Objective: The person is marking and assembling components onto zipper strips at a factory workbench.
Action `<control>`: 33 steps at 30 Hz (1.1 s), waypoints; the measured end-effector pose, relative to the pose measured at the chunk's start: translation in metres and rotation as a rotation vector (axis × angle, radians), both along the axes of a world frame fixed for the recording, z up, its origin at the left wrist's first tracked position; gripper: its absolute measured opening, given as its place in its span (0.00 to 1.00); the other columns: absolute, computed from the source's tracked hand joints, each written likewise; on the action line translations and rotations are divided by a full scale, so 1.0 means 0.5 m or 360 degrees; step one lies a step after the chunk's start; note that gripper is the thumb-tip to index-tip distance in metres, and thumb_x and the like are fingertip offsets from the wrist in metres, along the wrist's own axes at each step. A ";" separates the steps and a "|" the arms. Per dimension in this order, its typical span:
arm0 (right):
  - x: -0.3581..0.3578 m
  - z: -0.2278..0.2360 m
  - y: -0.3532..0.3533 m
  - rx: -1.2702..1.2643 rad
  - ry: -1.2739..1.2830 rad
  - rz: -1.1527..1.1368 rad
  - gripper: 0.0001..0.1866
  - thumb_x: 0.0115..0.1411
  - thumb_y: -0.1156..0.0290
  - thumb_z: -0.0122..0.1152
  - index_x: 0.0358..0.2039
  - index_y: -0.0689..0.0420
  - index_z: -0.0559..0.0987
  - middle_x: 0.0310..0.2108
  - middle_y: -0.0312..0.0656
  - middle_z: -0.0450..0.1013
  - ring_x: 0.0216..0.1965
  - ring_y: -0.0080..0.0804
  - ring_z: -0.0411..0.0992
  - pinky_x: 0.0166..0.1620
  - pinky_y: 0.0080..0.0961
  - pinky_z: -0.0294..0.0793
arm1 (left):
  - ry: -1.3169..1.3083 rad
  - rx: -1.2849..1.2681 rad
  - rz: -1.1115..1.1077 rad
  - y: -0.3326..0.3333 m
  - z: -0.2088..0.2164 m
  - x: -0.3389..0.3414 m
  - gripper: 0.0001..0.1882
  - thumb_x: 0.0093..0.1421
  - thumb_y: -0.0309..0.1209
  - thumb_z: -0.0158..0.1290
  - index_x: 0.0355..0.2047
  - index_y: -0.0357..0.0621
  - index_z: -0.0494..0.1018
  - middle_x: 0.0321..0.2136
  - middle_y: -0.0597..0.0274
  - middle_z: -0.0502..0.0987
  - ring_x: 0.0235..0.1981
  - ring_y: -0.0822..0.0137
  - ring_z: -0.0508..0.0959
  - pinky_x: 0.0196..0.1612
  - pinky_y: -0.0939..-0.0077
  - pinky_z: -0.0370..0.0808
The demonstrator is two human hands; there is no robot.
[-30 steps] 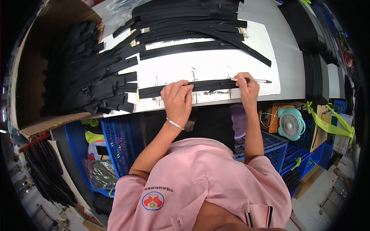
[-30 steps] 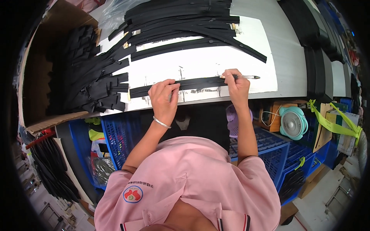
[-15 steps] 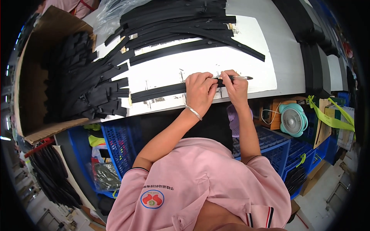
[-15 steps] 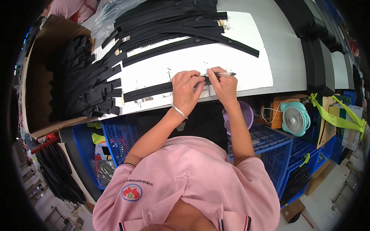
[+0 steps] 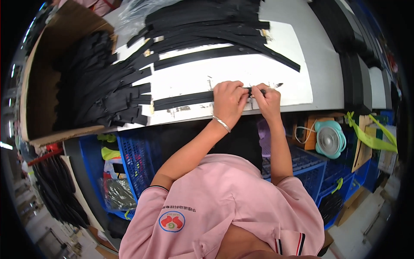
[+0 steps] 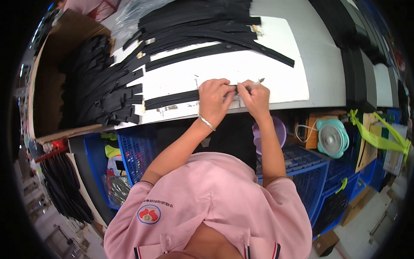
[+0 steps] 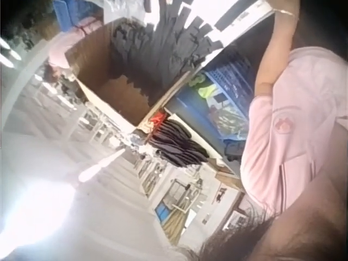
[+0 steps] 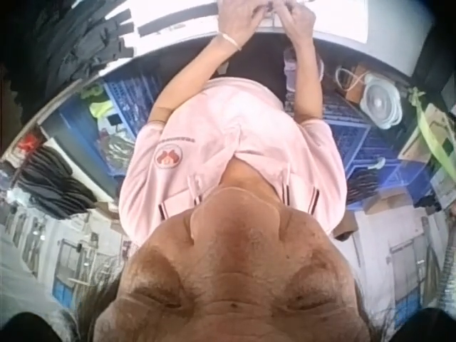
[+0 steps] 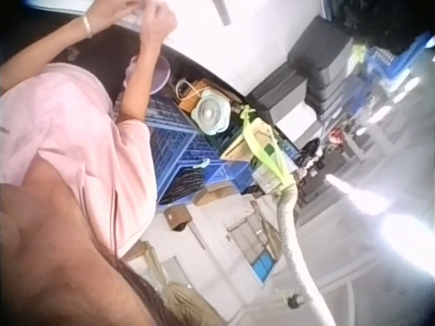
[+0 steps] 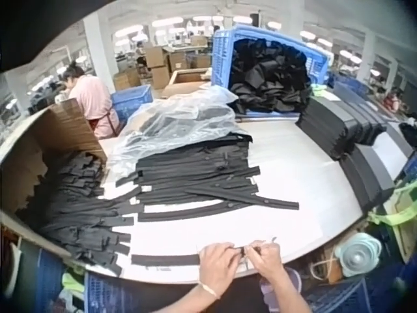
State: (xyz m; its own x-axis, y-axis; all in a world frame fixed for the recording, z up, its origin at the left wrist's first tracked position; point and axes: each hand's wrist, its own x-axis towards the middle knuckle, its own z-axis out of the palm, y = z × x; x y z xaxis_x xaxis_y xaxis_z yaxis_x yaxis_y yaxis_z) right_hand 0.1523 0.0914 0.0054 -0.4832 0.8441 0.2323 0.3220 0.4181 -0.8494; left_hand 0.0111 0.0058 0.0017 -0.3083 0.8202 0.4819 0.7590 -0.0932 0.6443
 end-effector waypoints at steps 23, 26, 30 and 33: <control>0.012 -0.029 -0.010 -0.0318 0.0542 -0.0429 0.12 0.69 0.69 0.57 0.30 0.62 0.80 0.22 0.37 0.75 0.18 0.14 0.63 0.22 0.13 0.59 | -0.0047 -0.0057 0.0018 0.068 0.013 -0.223 0.10 0.62 0.29 0.57 0.42 0.41 0.80 0.46 0.54 0.81 0.51 0.54 0.77 0.64 0.51 0.66; 0.016 -0.033 -0.007 -0.0339 0.0467 -0.0433 0.12 0.69 0.68 0.58 0.30 0.61 0.80 0.21 0.35 0.74 0.18 0.14 0.63 0.22 0.14 0.59 | 0.0153 0.0204 0.0384 0.022 0.004 -0.361 0.18 0.49 0.14 0.52 0.39 0.41 0.80 0.46 0.53 0.79 0.54 0.50 0.75 0.64 0.53 0.65; 0.013 -0.031 -0.004 -0.0324 0.0412 -0.0383 0.12 0.69 0.67 0.58 0.31 0.62 0.80 0.22 0.35 0.74 0.19 0.14 0.63 0.23 0.14 0.59 | 0.0548 -0.0374 0.0850 -0.048 0.008 -0.514 0.23 0.50 0.19 0.54 0.50 0.41 0.76 0.56 0.49 0.72 0.64 0.48 0.65 0.68 0.47 0.57; 0.028 -0.052 0.002 -0.0295 0.0352 -0.0379 0.12 0.69 0.68 0.58 0.31 0.62 0.80 0.22 0.34 0.74 0.20 0.13 0.62 0.23 0.14 0.57 | 0.0419 -0.0706 0.0759 -0.090 0.021 -0.587 0.19 0.52 0.20 0.54 0.46 0.43 0.80 0.48 0.55 0.79 0.55 0.53 0.74 0.62 0.56 0.65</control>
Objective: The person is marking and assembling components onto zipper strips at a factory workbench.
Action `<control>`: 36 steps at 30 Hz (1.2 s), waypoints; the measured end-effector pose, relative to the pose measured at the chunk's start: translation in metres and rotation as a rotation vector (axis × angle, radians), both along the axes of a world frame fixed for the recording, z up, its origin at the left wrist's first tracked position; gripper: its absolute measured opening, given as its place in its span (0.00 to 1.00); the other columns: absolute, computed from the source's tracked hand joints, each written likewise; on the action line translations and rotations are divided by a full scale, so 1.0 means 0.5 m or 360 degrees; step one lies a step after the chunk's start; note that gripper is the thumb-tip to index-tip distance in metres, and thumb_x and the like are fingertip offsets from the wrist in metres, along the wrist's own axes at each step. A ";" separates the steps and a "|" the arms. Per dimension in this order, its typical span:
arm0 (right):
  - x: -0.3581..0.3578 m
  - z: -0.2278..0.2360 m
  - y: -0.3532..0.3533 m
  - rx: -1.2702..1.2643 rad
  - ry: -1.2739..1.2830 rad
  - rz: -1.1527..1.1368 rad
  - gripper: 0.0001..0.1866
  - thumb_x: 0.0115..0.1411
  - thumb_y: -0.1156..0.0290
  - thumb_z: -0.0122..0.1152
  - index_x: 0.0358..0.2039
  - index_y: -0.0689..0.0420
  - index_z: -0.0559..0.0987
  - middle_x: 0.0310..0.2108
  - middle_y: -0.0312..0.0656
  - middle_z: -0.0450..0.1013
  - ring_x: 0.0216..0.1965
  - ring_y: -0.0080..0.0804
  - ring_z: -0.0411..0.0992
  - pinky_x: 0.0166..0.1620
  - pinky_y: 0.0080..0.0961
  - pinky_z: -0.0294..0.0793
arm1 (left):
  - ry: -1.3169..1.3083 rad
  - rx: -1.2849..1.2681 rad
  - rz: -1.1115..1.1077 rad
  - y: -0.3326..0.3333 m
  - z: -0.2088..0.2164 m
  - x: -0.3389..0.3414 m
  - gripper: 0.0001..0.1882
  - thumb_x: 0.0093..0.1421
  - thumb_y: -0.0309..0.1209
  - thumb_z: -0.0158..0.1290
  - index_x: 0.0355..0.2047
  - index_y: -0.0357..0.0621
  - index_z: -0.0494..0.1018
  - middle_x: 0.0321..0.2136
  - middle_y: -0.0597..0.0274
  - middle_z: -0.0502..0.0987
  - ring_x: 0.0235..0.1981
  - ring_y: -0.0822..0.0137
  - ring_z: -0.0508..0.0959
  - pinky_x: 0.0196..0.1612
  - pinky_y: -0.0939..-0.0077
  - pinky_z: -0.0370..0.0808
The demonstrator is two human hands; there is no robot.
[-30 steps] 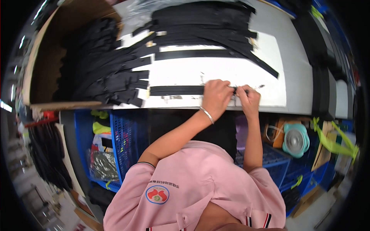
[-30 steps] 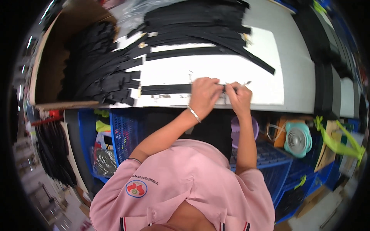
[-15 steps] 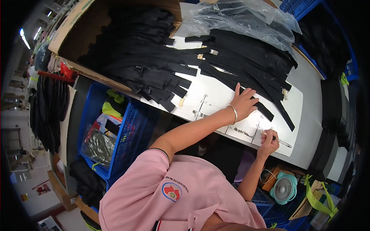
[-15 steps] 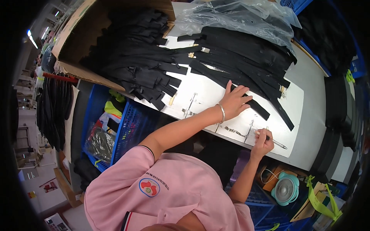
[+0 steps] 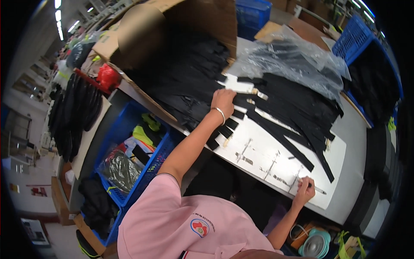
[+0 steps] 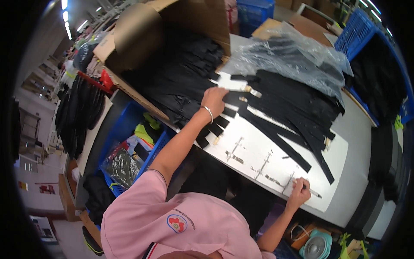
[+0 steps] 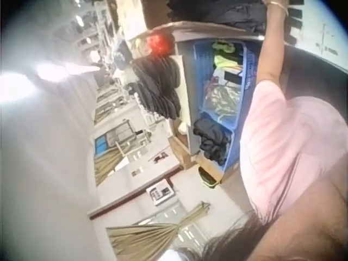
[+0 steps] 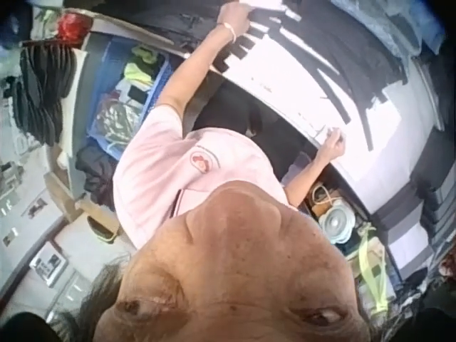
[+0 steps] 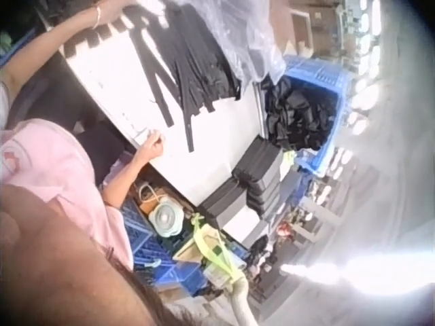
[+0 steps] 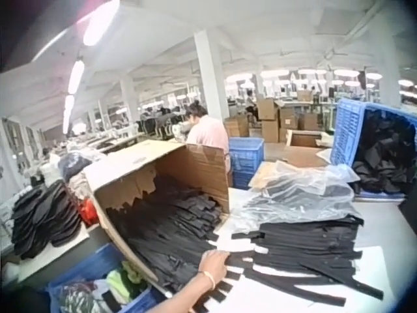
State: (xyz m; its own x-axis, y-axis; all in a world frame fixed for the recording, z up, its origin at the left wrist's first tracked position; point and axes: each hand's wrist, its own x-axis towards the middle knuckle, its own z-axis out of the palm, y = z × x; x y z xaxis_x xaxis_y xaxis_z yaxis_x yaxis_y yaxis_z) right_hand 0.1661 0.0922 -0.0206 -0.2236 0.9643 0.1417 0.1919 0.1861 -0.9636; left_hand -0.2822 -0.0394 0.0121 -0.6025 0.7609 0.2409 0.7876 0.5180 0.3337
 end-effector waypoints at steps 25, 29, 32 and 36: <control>-0.058 0.067 -0.101 0.0630 -0.0329 -0.0083 0.16 0.63 0.77 0.62 0.52 0.57 0.81 0.40 0.43 0.82 0.38 0.35 0.80 0.41 0.28 0.78 | -0.0243 0.0462 -0.0786 -0.079 -0.014 0.493 0.21 0.61 0.26 0.58 0.55 0.44 0.76 0.57 0.56 0.76 0.64 0.55 0.70 0.69 0.51 0.59; -0.051 0.056 -0.149 0.1262 -0.0911 0.0103 0.21 0.54 0.78 0.69 0.50 0.57 0.80 0.47 0.41 0.80 0.48 0.39 0.78 0.51 0.36 0.73 | -0.0332 0.0415 -0.0931 -0.064 -0.019 0.510 0.22 0.62 0.29 0.57 0.57 0.39 0.74 0.60 0.54 0.73 0.66 0.52 0.67 0.69 0.48 0.58; -0.029 0.042 -0.161 0.1271 -0.1023 0.0177 0.24 0.55 0.77 0.70 0.53 0.56 0.78 0.52 0.42 0.78 0.56 0.38 0.75 0.57 0.40 0.68 | -0.0316 0.0275 -0.0939 -0.071 -0.018 0.523 0.28 0.63 0.32 0.58 0.63 0.41 0.68 0.65 0.55 0.67 0.69 0.51 0.62 0.70 0.43 0.51; -0.011 0.039 -0.155 0.1209 -0.1086 0.0144 0.27 0.55 0.76 0.69 0.56 0.56 0.75 0.56 0.42 0.76 0.59 0.38 0.73 0.61 0.44 0.63 | -0.0300 0.0054 -0.0750 -0.101 -0.012 0.529 0.36 0.65 0.39 0.57 0.69 0.44 0.59 0.71 0.56 0.58 0.73 0.50 0.52 0.70 0.33 0.39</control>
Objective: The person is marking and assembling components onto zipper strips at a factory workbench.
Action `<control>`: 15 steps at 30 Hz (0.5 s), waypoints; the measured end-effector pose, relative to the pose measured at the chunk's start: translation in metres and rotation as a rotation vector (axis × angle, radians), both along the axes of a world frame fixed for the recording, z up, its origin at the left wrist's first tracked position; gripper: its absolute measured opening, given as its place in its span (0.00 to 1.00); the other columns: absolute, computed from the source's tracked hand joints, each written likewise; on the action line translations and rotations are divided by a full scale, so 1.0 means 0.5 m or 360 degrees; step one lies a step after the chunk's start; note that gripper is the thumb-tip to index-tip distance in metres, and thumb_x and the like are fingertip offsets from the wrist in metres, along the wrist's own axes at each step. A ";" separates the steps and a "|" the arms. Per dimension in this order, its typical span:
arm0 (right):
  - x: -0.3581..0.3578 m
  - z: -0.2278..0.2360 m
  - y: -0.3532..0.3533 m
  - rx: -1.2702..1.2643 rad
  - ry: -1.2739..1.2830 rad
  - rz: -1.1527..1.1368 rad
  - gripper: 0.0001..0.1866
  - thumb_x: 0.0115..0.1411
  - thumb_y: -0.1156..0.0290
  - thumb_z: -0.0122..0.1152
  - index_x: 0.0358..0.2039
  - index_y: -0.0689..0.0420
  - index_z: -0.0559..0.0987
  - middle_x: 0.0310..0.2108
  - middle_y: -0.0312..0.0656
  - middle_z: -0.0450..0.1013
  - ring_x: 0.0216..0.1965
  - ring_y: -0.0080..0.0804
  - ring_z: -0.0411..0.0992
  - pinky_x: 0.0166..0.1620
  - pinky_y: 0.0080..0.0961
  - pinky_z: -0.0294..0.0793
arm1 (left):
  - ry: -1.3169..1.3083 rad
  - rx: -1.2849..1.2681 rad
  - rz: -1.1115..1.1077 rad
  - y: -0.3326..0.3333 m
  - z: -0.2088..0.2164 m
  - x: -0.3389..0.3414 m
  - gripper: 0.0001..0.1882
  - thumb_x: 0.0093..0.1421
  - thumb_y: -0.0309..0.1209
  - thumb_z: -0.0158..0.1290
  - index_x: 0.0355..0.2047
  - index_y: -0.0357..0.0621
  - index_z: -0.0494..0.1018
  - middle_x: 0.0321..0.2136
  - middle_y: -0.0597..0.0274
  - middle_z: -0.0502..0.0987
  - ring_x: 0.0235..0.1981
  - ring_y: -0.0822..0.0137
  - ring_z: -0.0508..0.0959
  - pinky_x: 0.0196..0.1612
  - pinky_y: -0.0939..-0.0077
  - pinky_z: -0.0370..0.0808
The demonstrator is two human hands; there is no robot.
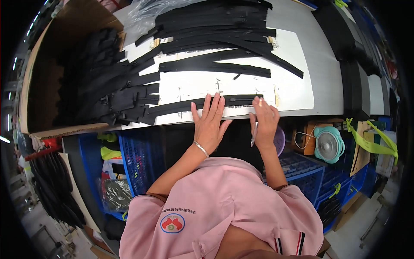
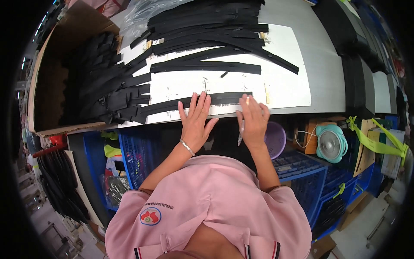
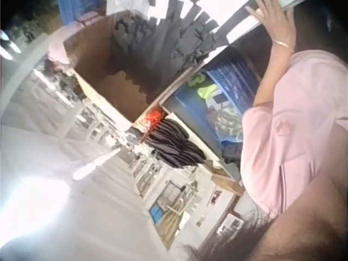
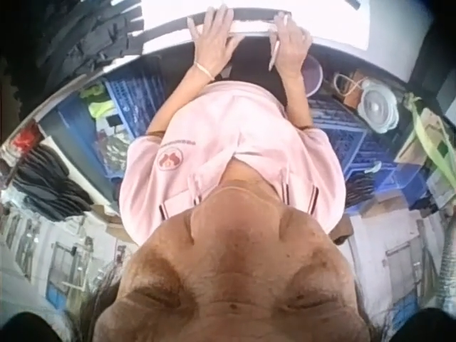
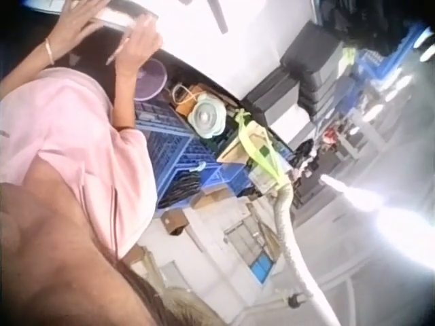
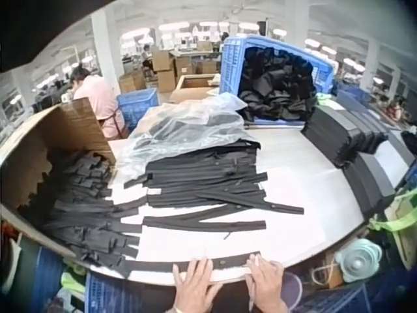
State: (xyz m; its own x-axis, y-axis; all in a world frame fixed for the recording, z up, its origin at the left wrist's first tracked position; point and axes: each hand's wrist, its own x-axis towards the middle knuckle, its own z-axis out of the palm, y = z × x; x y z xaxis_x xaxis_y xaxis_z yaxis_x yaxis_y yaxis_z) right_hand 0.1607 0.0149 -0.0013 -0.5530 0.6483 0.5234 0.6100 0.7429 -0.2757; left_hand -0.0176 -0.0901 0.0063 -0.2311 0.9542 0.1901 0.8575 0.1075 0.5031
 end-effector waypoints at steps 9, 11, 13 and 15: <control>0.050 -0.019 0.039 0.0163 -0.0073 -0.0108 0.26 0.59 0.78 0.67 0.58 0.57 0.74 0.56 0.42 0.77 0.60 0.38 0.73 0.68 0.48 0.55 | 0.0115 -0.0206 0.0310 -0.082 0.008 -0.065 0.37 0.66 0.44 0.55 0.71 0.46 0.57 0.74 0.54 0.51 0.75 0.50 0.47 0.67 0.27 0.32; 0.047 -0.022 0.037 0.0172 -0.0082 -0.0137 0.23 0.60 0.78 0.65 0.57 0.58 0.75 0.56 0.43 0.77 0.59 0.40 0.73 0.68 0.46 0.56 | 0.0128 -0.0215 0.0432 -0.108 0.004 -0.086 0.37 0.66 0.44 0.55 0.71 0.48 0.57 0.74 0.53 0.51 0.75 0.49 0.46 0.67 0.26 0.32; 0.046 -0.033 0.038 0.0187 -0.0068 -0.0142 0.22 0.61 0.78 0.65 0.56 0.58 0.75 0.56 0.44 0.77 0.59 0.40 0.73 0.67 0.45 0.57 | 0.0179 -0.0218 0.0481 -0.125 0.001 -0.105 0.37 0.66 0.44 0.55 0.72 0.49 0.57 0.73 0.52 0.52 0.75 0.49 0.48 0.68 0.30 0.34; 0.042 -0.035 0.040 0.0230 -0.0064 -0.0143 0.19 0.63 0.77 0.63 0.55 0.59 0.76 0.56 0.44 0.77 0.59 0.41 0.73 0.66 0.44 0.60 | 0.0165 -0.0211 0.0503 -0.131 -0.002 -0.119 0.37 0.66 0.44 0.55 0.72 0.50 0.57 0.73 0.51 0.52 0.75 0.49 0.49 0.69 0.32 0.35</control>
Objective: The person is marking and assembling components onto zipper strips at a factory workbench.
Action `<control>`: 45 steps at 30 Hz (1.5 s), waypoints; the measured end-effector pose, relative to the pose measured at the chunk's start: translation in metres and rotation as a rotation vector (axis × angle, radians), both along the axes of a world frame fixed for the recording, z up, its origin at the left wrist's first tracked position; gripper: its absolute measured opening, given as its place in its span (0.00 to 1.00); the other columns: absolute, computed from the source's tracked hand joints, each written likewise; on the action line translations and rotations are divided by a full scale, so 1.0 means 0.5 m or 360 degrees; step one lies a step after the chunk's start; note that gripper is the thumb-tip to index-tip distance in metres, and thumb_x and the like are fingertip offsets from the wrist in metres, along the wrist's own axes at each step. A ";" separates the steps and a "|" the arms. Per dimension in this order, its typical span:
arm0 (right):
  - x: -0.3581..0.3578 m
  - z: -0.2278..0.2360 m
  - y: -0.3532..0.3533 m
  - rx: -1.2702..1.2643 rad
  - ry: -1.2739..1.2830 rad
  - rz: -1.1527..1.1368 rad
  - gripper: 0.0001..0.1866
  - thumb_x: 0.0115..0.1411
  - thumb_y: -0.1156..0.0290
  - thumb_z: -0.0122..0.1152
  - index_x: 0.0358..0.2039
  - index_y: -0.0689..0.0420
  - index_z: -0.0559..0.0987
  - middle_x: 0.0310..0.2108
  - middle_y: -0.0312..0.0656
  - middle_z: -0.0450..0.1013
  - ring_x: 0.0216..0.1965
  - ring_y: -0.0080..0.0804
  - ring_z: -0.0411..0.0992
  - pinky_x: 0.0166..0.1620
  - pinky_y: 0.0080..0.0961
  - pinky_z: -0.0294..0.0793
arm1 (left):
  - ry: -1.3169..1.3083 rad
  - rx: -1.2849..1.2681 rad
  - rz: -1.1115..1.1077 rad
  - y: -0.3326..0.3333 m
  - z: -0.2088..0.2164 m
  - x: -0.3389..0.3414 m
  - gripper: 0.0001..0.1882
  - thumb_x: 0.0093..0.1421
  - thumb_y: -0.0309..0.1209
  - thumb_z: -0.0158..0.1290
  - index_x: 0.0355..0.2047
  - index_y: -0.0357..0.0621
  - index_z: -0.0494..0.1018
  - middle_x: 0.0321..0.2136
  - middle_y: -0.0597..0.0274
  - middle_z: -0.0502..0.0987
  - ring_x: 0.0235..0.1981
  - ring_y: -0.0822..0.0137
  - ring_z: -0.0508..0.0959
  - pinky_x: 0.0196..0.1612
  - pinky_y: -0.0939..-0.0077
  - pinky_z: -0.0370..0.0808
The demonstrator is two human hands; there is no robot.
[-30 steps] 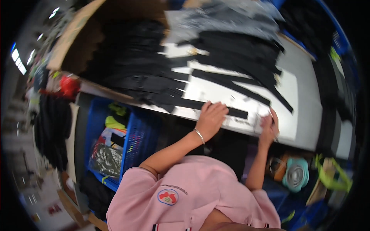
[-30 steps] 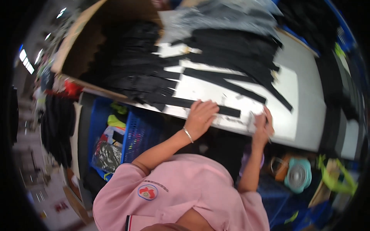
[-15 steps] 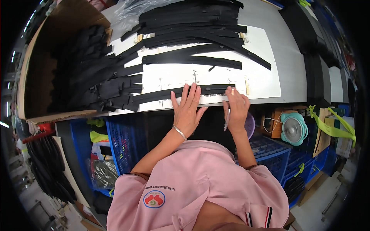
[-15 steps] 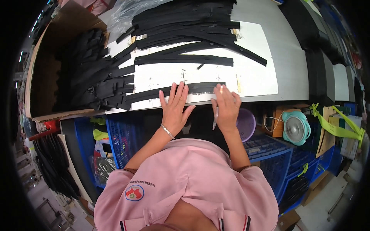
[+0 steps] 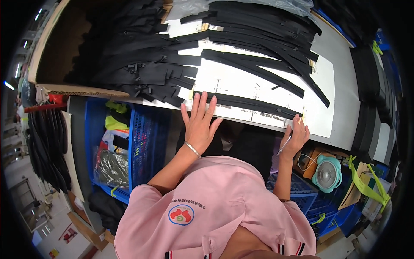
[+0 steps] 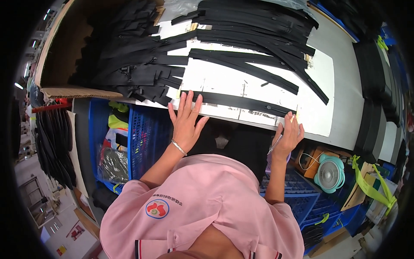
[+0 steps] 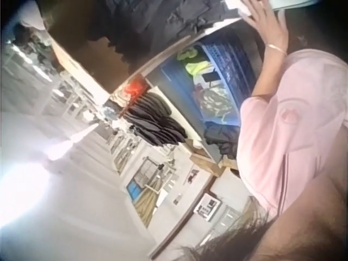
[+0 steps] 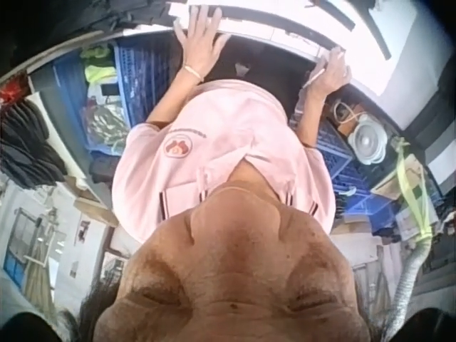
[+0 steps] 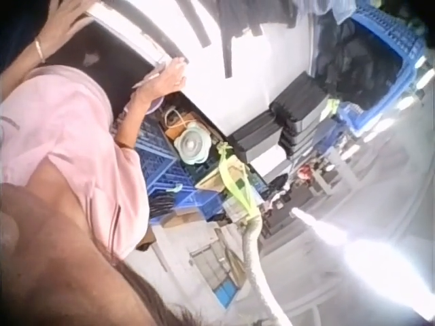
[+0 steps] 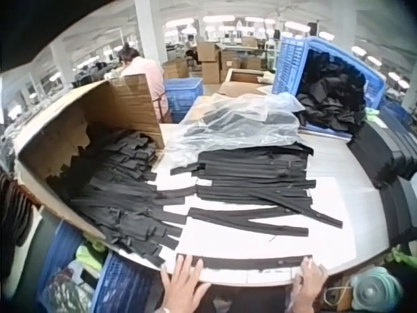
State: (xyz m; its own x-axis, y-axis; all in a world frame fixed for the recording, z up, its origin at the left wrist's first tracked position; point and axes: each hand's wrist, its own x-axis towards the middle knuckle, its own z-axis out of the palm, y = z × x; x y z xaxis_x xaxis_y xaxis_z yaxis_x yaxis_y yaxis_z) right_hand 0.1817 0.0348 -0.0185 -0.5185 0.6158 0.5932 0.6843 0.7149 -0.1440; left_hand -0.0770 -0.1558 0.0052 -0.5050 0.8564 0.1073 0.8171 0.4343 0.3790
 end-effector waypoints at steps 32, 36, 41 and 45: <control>-0.399 0.072 -0.095 -0.1662 0.0632 0.0479 0.10 0.67 0.70 0.63 0.39 0.66 0.82 0.32 0.41 0.80 0.31 0.21 0.76 0.35 0.19 0.74 | -0.0122 0.0238 0.0034 0.007 -0.018 -0.018 0.41 0.63 0.48 0.57 0.71 0.45 0.57 0.72 0.58 0.56 0.74 0.61 0.54 0.72 0.52 0.42; -0.403 0.066 -0.094 -0.1559 0.0649 0.0555 0.08 0.67 0.72 0.62 0.39 0.64 0.83 0.30 0.38 0.79 0.29 0.18 0.74 0.32 0.15 0.70 | -0.0161 0.0289 0.0026 0.008 -0.022 -0.018 0.41 0.63 0.47 0.58 0.71 0.45 0.57 0.71 0.56 0.58 0.73 0.60 0.54 0.72 0.54 0.37; -0.404 0.059 -0.095 -0.1466 0.0635 0.0558 0.07 0.68 0.73 0.61 0.39 0.63 0.83 0.29 0.37 0.79 0.29 0.19 0.75 0.32 0.16 0.71 | -0.0144 0.0274 0.0012 0.011 -0.023 -0.017 0.41 0.63 0.47 0.58 0.71 0.44 0.57 0.71 0.56 0.58 0.73 0.59 0.54 0.72 0.53 0.37; -0.395 0.064 -0.092 -0.1620 0.0637 0.0625 0.08 0.66 0.72 0.63 0.37 0.65 0.82 0.30 0.42 0.80 0.29 0.24 0.76 0.33 0.21 0.74 | -0.0151 0.0290 0.0033 0.010 -0.026 -0.015 0.41 0.62 0.47 0.58 0.71 0.43 0.58 0.71 0.55 0.58 0.73 0.59 0.54 0.72 0.53 0.36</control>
